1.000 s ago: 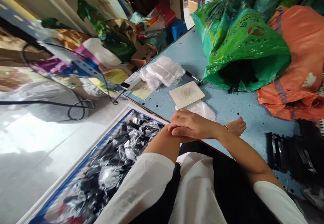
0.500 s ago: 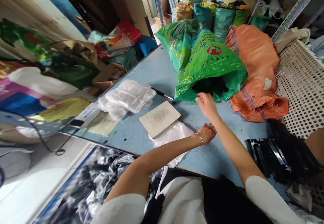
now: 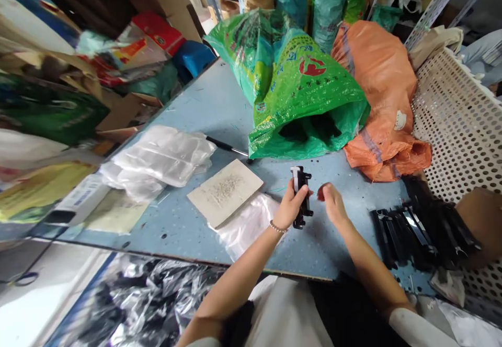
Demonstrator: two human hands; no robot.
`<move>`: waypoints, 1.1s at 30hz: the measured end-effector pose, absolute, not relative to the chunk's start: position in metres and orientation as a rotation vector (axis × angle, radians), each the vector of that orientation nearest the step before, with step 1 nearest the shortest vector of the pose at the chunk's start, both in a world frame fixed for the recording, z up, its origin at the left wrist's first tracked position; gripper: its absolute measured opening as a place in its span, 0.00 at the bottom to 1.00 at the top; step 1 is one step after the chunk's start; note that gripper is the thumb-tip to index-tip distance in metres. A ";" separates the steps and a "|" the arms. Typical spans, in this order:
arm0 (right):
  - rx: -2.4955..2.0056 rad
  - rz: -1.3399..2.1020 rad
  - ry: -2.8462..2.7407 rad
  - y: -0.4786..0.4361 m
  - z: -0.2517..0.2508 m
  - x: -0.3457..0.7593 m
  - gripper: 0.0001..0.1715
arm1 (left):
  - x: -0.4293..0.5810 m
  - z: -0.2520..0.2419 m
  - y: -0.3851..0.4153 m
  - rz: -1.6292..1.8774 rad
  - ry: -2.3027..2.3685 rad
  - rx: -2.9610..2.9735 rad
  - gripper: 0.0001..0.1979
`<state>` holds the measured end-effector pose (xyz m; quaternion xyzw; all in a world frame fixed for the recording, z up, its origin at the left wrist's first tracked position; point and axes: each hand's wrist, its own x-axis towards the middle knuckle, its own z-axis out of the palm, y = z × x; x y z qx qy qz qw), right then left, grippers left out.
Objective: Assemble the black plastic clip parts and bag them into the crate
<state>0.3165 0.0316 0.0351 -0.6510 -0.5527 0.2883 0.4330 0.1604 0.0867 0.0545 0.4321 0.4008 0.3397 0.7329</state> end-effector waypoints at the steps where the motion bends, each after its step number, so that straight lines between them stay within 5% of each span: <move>1: -1.652 0.544 -1.455 0.030 0.043 0.323 0.27 | 0.160 0.059 0.075 0.721 0.876 1.011 0.36; 6: -1.628 0.229 -1.874 0.042 0.071 0.338 0.23 | 0.162 0.076 0.040 0.662 0.905 1.195 0.34; 12: -1.666 0.796 -1.440 0.026 0.079 0.323 0.31 | 0.158 0.079 0.045 0.702 0.965 1.430 0.32; 17: -1.641 0.633 -1.458 0.018 0.089 0.322 0.25 | 0.159 0.084 0.037 0.643 0.941 1.495 0.35; 22: -1.581 1.237 -1.185 0.020 0.089 0.314 0.29 | 0.149 0.090 0.035 0.696 1.029 1.690 0.41; 28: -1.572 0.591 -2.007 0.023 0.117 0.331 0.17 | 0.128 0.102 0.043 0.526 0.894 1.302 0.35; 33: -1.562 0.916 -1.777 0.022 0.116 0.315 0.29 | 0.129 0.107 0.033 0.653 0.958 1.502 0.36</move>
